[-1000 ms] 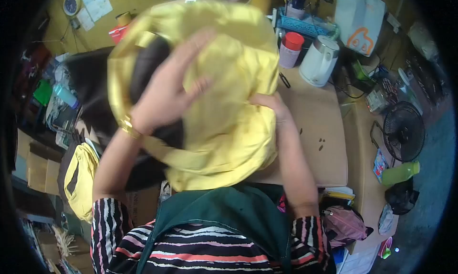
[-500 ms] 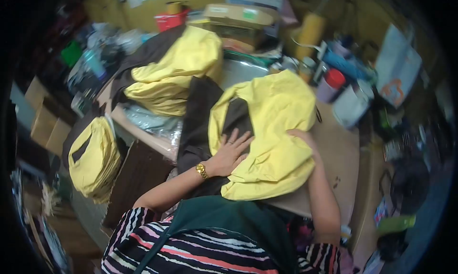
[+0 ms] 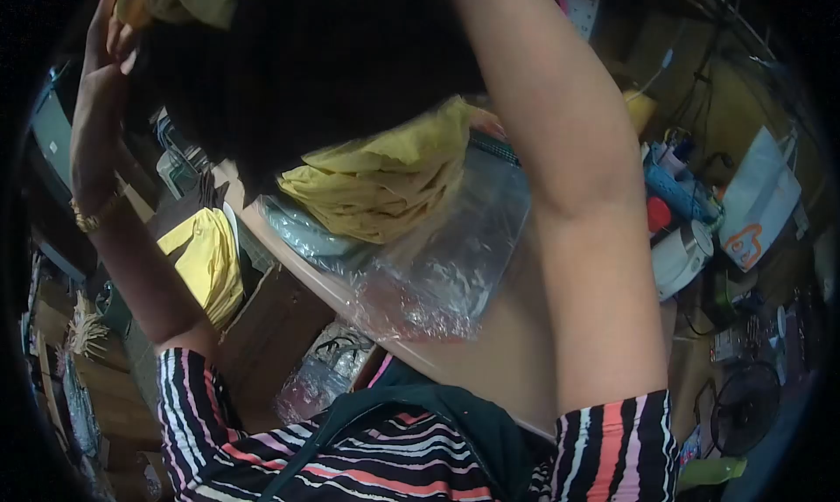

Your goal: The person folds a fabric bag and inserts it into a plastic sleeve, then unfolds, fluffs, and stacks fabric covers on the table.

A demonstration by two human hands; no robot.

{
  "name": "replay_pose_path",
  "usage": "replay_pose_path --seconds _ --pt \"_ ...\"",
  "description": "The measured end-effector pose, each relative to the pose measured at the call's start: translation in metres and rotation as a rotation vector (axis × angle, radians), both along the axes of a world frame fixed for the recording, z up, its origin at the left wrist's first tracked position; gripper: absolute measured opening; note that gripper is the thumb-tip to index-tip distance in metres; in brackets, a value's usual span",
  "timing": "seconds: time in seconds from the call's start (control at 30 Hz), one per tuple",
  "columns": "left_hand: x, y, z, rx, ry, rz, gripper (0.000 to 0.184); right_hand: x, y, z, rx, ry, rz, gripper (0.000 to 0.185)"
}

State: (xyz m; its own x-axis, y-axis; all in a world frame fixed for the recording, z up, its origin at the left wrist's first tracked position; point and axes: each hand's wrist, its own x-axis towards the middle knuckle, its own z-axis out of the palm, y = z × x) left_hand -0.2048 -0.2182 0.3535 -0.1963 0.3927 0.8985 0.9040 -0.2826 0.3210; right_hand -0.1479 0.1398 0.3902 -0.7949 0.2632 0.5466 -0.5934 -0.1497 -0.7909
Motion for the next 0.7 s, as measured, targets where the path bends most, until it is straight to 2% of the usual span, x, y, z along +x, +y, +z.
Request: replay_pose_path --seconds 0.07,0.17,0.2,0.27,0.33,0.43,0.47,0.5,0.53,0.57,0.6,0.63,0.67,0.7 --pt "0.002 0.02 0.008 -0.062 0.179 0.522 0.068 -0.029 -0.002 0.005 -0.047 0.061 0.008 0.04" --pt "-0.008 0.049 -0.01 0.09 0.541 0.642 0.062 -0.042 -0.001 -0.03 -0.141 0.068 0.014 0.042" --pt "-0.027 0.06 -0.024 0.128 0.65 0.679 0.06 -0.051 0.004 -0.059 -0.19 0.031 0.006 0.043" --pt "-0.078 0.064 -0.072 0.122 0.611 0.75 0.049 -0.065 0.013 -0.124 -0.292 -0.058 -0.013 0.044" --pt "-0.094 0.08 -0.142 0.077 0.364 0.62 0.048 -0.068 0.015 -0.208 -0.422 -0.199 -0.041 0.046" --pt "-0.103 0.099 -0.278 -0.318 0.05 0.754 0.051 -0.059 0.012 -0.33 -0.605 -0.424 -0.053 0.048" --pt "-0.105 0.104 -0.312 -0.324 -0.034 0.697 0.054 -0.052 0.013 -0.353 -0.637 -0.49 -0.061 0.049" --pt "-0.105 0.105 -0.331 -0.329 -0.118 0.647 0.058 -0.047 0.013 -0.36 -0.637 -0.554 -0.096 0.05" --pt "-0.105 0.105 -0.33 -0.317 -0.134 0.574 0.061 -0.041 0.008 -0.343 -0.613 -0.672 -0.194 0.055" --pt "-0.106 0.101 -0.327 -0.311 -0.162 0.519 0.065 -0.027 -0.009 -0.32 -0.469 -0.623 -0.372 0.06" --pt "-0.102 0.095 -0.319 -0.254 -0.199 0.43 0.065 -0.024 -0.003 -0.317 -0.493 -0.639 -0.315 0.065" --pt "-0.094 0.083 -0.312 -0.196 -0.234 0.352 0.066 -0.026 0.012 -0.319 -0.523 -0.508 -0.188 0.064" --pt "-0.088 0.067 -0.312 -0.121 -0.23 0.414 0.065 -0.004 0.004 -0.3 -0.57 -0.433 -0.136 0.057" --pt "-0.087 0.048 -0.311 -0.041 -0.206 0.472 0.064 0.018 0.008 -0.298 -0.489 -0.355 -0.122 0.054"
